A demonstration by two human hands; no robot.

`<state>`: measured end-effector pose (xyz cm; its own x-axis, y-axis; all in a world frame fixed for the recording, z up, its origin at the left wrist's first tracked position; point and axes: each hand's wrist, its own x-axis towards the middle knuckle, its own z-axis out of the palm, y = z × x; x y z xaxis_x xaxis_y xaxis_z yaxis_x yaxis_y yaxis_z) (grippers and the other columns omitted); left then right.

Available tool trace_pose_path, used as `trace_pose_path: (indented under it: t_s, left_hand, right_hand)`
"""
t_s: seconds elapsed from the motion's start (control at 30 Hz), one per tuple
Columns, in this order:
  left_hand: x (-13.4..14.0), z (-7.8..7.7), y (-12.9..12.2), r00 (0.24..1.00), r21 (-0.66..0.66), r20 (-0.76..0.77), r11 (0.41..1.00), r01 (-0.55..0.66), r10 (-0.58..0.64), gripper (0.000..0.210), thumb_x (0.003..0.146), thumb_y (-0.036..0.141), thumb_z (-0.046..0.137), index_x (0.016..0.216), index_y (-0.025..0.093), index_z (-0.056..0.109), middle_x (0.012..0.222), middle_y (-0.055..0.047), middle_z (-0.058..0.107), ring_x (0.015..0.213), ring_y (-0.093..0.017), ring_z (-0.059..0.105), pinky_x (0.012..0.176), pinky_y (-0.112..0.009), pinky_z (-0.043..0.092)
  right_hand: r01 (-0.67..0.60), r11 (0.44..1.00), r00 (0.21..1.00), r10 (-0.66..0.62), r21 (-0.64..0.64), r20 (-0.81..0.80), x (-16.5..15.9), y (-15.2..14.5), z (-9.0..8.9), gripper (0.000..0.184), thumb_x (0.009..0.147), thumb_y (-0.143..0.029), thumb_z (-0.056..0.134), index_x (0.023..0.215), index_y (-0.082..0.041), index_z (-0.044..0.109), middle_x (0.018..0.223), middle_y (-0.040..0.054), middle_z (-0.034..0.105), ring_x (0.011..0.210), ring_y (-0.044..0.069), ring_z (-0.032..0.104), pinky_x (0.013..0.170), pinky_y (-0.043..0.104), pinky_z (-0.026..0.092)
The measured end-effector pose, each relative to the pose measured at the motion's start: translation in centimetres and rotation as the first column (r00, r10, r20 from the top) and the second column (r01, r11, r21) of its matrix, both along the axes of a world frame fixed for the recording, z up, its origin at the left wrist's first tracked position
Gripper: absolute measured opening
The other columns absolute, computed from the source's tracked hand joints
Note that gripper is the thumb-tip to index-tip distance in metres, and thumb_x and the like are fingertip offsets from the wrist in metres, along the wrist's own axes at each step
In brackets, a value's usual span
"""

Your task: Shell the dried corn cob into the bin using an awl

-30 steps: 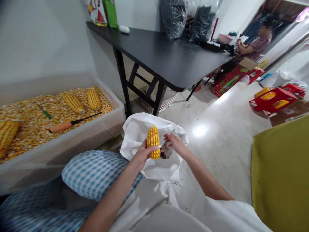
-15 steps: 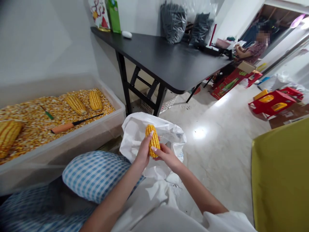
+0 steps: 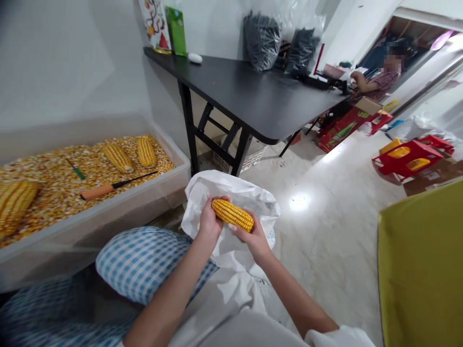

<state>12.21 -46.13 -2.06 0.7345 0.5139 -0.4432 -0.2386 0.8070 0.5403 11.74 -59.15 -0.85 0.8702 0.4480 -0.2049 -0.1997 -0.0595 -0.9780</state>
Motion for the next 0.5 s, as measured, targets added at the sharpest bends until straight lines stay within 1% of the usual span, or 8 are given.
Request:
trace_pose_path:
  t_s: [0.07,0.1,0.17,0.23,0.27,0.4,0.47,0.5]
  left_hand:
    - [-0.7,0.0,0.1,0.998,0.298,-0.057,0.954,0.019,-0.003,0.039,0.082,0.05,0.042,0.068,0.016,0.054,0.067,-0.007,0.064,0.071,-0.019,0.063,0.071,-0.031,0.047]
    - [-1.2,0.1,0.3,0.996,0.479,-0.084,0.877,0.034,0.007,0.04,0.083,0.05,0.042,0.068,0.016,0.056,0.069,-0.007,0.065,0.074,-0.02,0.063,0.073,-0.031,0.046]
    - [-2.2,0.4,1.0,0.992,0.771,-0.126,0.632,0.079,0.031,0.037,0.085,0.047,0.042,0.069,0.018,0.059,0.073,-0.007,0.066,0.077,-0.019,0.062,0.076,-0.029,0.044]
    - [-2.9,0.9,1.7,0.985,0.886,-0.172,0.441,0.145,0.02,0.035,0.086,0.044,0.042,0.069,0.019,0.061,0.07,-0.006,0.065,0.072,-0.019,0.061,0.074,-0.028,0.042]
    - [-3.1,1.1,1.9,0.981,0.9,-0.192,0.395,0.183,-0.015,0.036,0.086,0.043,0.041,0.069,0.019,0.062,0.068,-0.006,0.065,0.069,-0.018,0.061,0.071,-0.027,0.042]
    - [-3.2,1.9,1.0,0.913,0.883,-0.213,0.331,0.332,-0.347,0.036,0.085,0.046,0.043,0.071,0.02,0.064,0.069,-0.006,0.065,0.066,-0.018,0.059,0.061,-0.025,0.04]
    - [-3.2,1.9,-0.3,0.895,0.865,-0.213,0.351,0.36,-0.392,0.033,0.082,0.049,0.048,0.075,0.021,0.063,0.068,-0.004,0.063,0.065,-0.019,0.059,0.058,-0.025,0.039]
    - [-3.2,1.7,-1.0,0.909,0.856,-0.217,0.379,0.352,-0.355,0.033,0.082,0.05,0.048,0.077,0.021,0.062,0.066,-0.004,0.062,0.064,-0.019,0.058,0.057,-0.025,0.038]
  right_hand:
    - [0.073,0.997,0.995,-0.072,-0.001,0.067,0.7,-0.4,0.3,0.042,0.066,-0.038,0.07,0.102,-0.023,0.053,0.096,0.0036,0.061,0.077,0.017,0.058,0.065,0.03,0.049]
    - [0.098,0.995,0.992,-0.098,0.003,0.084,1.2,-0.7,0.5,0.036,0.068,-0.04,0.068,0.096,-0.021,0.054,0.089,0.0034,0.061,0.072,0.016,0.057,0.061,0.029,0.048]
    - [0.132,0.991,0.986,-0.133,0.014,0.099,2.5,-1.3,1.1,0.03,0.071,-0.045,0.063,0.083,-0.019,0.055,0.074,0.0018,0.058,0.061,0.014,0.053,0.053,0.027,0.044]
    - [0.148,0.989,0.984,-0.149,0.016,0.102,3.6,-1.9,1.7,0.033,0.074,-0.052,0.056,0.077,-0.019,0.053,0.065,0.0003,0.053,0.054,0.013,0.049,0.046,0.026,0.04]
    - [0.145,0.989,0.984,-0.145,0.008,0.104,4.1,-2.0,1.9,0.035,0.074,-0.054,0.055,0.075,-0.019,0.053,0.063,-0.0001,0.051,0.053,0.013,0.047,0.044,0.026,0.038]
    - [0.118,0.99,0.988,-0.109,-0.076,0.105,4.5,-0.8,1.8,0.036,0.072,-0.055,0.058,0.068,-0.02,0.05,0.056,-0.0016,0.046,0.05,0.012,0.043,0.041,0.025,0.034]
    - [0.127,0.991,0.988,-0.122,-0.048,0.094,3.9,0.7,1.4,0.036,0.073,-0.055,0.056,0.07,-0.02,0.051,0.059,-0.0009,0.05,0.055,0.013,0.048,0.046,0.025,0.039]
    - [0.151,0.989,0.985,-0.15,-0.003,0.081,3.6,1.4,1.2,0.036,0.074,-0.056,0.055,0.073,-0.02,0.053,0.063,-0.0002,0.053,0.06,0.014,0.051,0.051,0.026,0.043]
